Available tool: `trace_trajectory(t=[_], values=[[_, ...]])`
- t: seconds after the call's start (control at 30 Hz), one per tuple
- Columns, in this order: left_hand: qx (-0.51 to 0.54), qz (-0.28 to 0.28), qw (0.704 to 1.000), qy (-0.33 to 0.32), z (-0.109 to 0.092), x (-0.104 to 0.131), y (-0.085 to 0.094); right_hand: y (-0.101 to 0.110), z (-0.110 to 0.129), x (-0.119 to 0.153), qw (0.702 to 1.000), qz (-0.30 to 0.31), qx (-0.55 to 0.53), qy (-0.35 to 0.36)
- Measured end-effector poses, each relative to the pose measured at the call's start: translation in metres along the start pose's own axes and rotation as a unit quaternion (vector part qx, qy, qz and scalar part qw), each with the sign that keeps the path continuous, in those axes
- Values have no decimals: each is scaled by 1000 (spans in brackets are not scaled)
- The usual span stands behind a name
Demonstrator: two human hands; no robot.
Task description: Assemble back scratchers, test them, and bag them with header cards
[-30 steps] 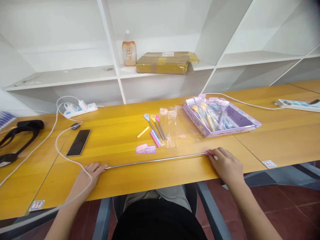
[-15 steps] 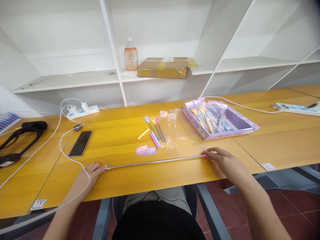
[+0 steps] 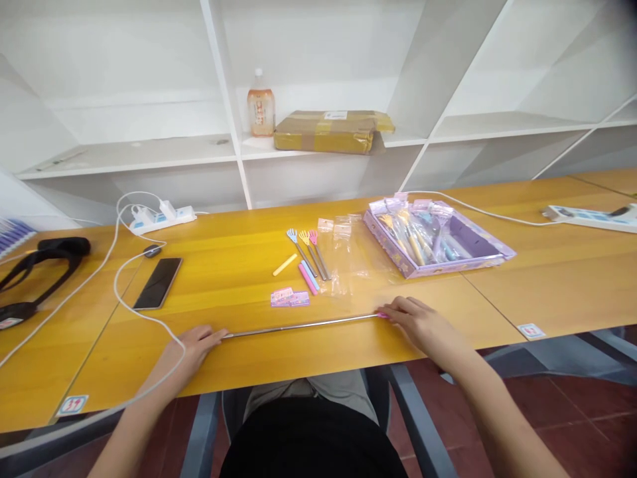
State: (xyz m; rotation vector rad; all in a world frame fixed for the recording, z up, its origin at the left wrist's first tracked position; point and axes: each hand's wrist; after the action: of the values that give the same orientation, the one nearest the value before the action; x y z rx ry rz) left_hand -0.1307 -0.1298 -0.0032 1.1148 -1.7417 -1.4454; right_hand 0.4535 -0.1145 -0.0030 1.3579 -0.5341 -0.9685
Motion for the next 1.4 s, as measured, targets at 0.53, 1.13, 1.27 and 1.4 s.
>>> trace_trajectory(t=[0.53,1.13,1.27,1.4], values=[[-38,46,998,3,-47,-36,-15,-6,35,-41,991,-76,104,-28],[-43,62,996,-46,-117,-51,-35,-47,141,-59,976,-131,93,146],[-19,54,998,-23,-124,-58,-41,-48,154,-73,978,-111,108,138],[43,54,998,-15,-119,-66,-28,-35,138,-92,980,-111,116,122]])
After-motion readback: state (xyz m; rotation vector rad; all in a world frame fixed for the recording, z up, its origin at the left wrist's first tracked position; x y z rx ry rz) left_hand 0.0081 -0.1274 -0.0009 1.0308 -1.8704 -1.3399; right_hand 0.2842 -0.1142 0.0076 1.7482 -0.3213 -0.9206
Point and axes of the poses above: each hand's wrist, its own x-axis away from the middle knuckle, its own y-axis out of the back of the hand, z = x × y, and after that the axes turned 4 degrees about z, right-handed
